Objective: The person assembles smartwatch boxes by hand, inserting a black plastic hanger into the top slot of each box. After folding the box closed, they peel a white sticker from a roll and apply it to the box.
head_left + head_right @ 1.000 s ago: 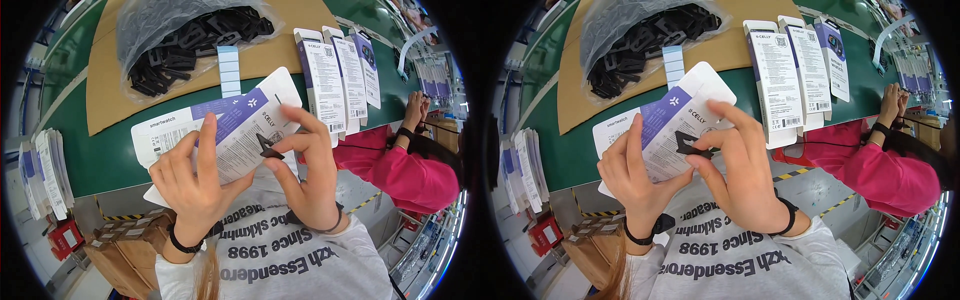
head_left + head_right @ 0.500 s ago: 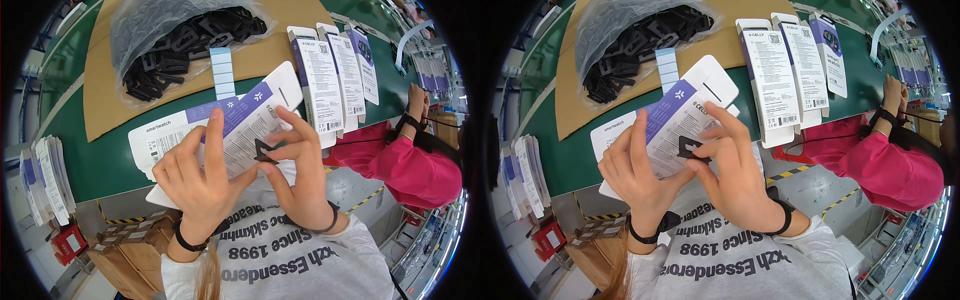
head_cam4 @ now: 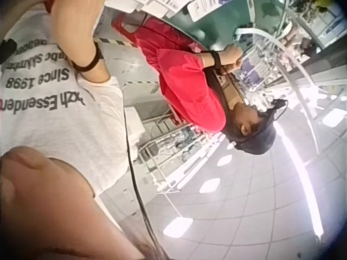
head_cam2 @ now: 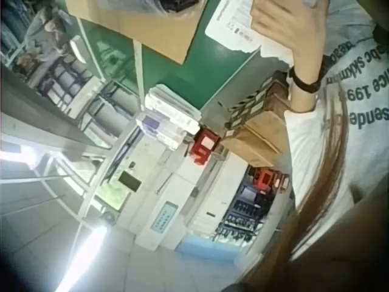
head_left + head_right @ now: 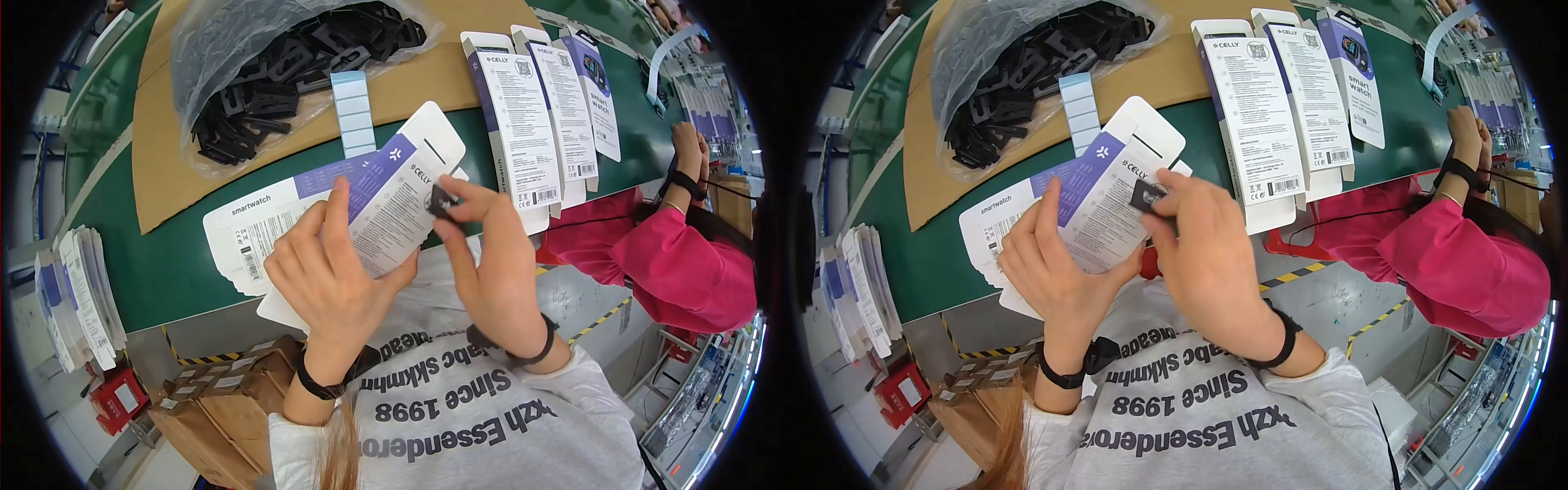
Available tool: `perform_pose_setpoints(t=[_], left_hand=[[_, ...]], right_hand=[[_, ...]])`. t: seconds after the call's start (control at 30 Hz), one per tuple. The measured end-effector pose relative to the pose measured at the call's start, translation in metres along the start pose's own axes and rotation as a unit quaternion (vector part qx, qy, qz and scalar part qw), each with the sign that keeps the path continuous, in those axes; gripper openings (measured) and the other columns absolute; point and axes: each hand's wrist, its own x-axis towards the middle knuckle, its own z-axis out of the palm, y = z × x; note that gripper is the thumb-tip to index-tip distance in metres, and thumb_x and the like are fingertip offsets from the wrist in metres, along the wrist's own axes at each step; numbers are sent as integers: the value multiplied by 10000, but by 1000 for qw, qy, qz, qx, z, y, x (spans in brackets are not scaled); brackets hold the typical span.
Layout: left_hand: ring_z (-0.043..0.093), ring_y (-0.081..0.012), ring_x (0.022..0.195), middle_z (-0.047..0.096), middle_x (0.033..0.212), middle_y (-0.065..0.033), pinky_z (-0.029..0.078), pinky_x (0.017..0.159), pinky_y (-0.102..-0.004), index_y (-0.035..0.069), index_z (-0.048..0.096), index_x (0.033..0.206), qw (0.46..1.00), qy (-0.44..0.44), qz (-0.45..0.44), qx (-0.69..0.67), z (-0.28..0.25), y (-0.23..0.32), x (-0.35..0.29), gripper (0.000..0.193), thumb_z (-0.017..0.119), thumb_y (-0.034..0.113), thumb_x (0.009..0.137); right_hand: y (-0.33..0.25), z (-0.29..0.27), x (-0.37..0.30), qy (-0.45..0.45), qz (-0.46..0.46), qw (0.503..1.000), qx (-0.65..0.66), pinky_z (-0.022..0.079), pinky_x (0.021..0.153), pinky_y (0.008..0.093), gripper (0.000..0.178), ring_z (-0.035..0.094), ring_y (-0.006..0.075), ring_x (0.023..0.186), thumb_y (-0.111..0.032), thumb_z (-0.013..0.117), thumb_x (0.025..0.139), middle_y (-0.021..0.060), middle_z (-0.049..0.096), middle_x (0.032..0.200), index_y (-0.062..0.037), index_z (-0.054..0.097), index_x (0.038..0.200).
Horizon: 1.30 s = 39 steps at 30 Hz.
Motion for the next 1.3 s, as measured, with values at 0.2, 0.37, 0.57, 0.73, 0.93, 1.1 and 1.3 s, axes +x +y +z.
perform_pose_setpoints(t=[0.2,0.37,0.57,0.73,0.93,1.1,1.3], left_hand=[[490,-274,906,537,1082,-81,357,794,-405,47,556,1328,1000,1,17,2,-2,-4,2,930,878,332,504],[499,-271,885,543,1065,-83,377,778,-401,45,560,1331,999,-15,36,-19,-10,-6,6,937,878,342,501],[595,-270,848,598,1024,-108,496,727,-371,19,605,1275,994,-50,44,-91,-24,-8,10,864,879,363,531],[664,-248,725,667,923,-126,553,622,-334,-8,636,1191,981,-79,52,-167,-46,-5,18,776,901,359,560],[668,-227,590,674,749,-104,535,526,-313,-8,646,1023,958,-158,7,-240,-58,-8,17,622,920,333,581],[669,-229,589,671,749,-105,530,513,-317,-12,633,996,953,-178,-3,-246,-62,-8,17,622,910,364,586],[642,-215,561,644,712,-94,520,501,-318,-14,628,1017,961,-163,35,-219,-61,-8,17,634,905,359,586]], right_hand=[[8,-16,18,-35,94,989,109,470,736,269,181,596,143,842,-61,661,924,111,667,1071,1,515,1011],[11,-28,25,-71,132,954,259,460,783,265,172,562,107,877,-32,623,939,98,631,1098,-10,481,1033],[10,-55,34,-153,116,927,323,481,709,236,181,655,116,886,-30,640,926,107,687,1017,1,483,1011],[-2,-85,37,-97,178,867,456,518,752,243,240,652,174,923,-122,662,907,210,659,1024,-2,475,999],[21,-88,51,-91,15,943,320,461,1003,388,181,623,276,1121,-37,742,807,172,661,973,1,574,862],[14,-78,51,-157,134,921,331,462,969,344,135,649,144,851,4,807,727,61,672,779,32,691,789],[20,-76,54,-191,188,874,406,518,737,231,123,639,85,781,-14,770,822,57,690,827,42,667,859]])
